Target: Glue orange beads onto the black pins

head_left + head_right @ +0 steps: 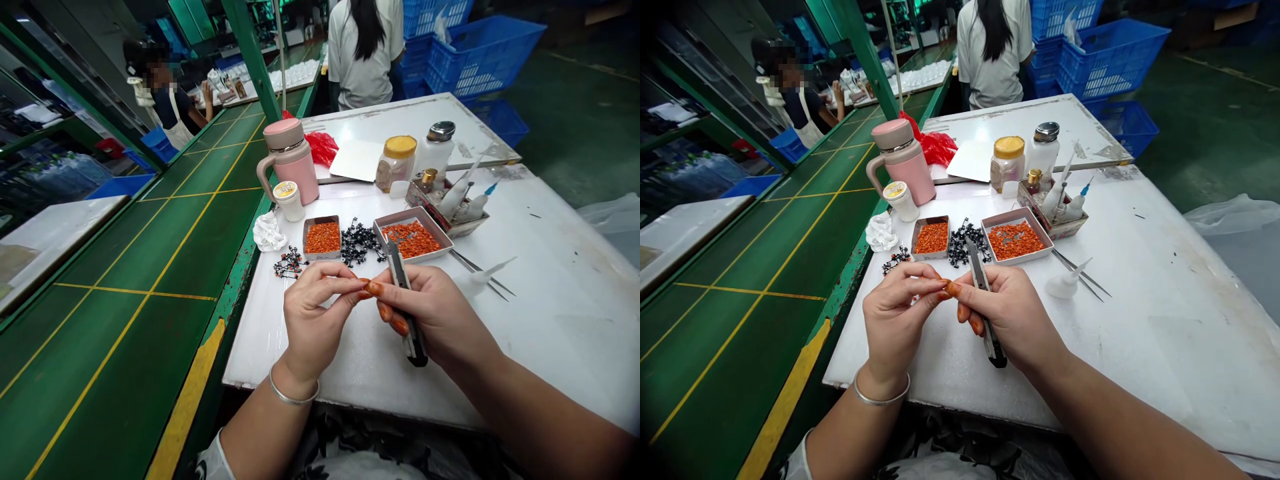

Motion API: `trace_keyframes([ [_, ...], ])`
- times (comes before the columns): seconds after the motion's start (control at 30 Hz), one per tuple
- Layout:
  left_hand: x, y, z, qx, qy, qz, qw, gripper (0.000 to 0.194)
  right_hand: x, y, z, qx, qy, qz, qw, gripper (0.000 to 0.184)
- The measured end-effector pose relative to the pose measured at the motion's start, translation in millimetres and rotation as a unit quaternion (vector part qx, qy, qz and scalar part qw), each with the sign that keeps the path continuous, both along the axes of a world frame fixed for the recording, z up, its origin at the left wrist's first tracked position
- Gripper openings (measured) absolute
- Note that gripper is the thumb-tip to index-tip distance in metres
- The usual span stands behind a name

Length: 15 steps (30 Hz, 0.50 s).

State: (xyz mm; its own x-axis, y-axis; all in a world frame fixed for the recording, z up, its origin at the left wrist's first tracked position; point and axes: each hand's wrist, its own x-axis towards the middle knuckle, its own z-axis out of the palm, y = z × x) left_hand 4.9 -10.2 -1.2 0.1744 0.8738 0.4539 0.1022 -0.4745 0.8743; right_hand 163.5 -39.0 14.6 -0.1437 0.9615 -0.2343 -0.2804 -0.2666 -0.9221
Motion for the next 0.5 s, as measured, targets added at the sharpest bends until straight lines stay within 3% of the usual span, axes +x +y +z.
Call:
trace_keyframes([
  [0.27, 2.0, 1.3, 4.2, -0.164, -0.092, -0.036, 0.982, 0.003, -0.4, -2.1, 4.4, 0.052, -0.073, -0.031, 0.995, 0.021],
  [0.5, 0.8, 2.7, 4.9, -0.247, -0.114, -0.036, 0.962, 0.01, 1.5, -4.0, 3.0, 0.138, -0.155, -0.071, 0.976, 0.029],
])
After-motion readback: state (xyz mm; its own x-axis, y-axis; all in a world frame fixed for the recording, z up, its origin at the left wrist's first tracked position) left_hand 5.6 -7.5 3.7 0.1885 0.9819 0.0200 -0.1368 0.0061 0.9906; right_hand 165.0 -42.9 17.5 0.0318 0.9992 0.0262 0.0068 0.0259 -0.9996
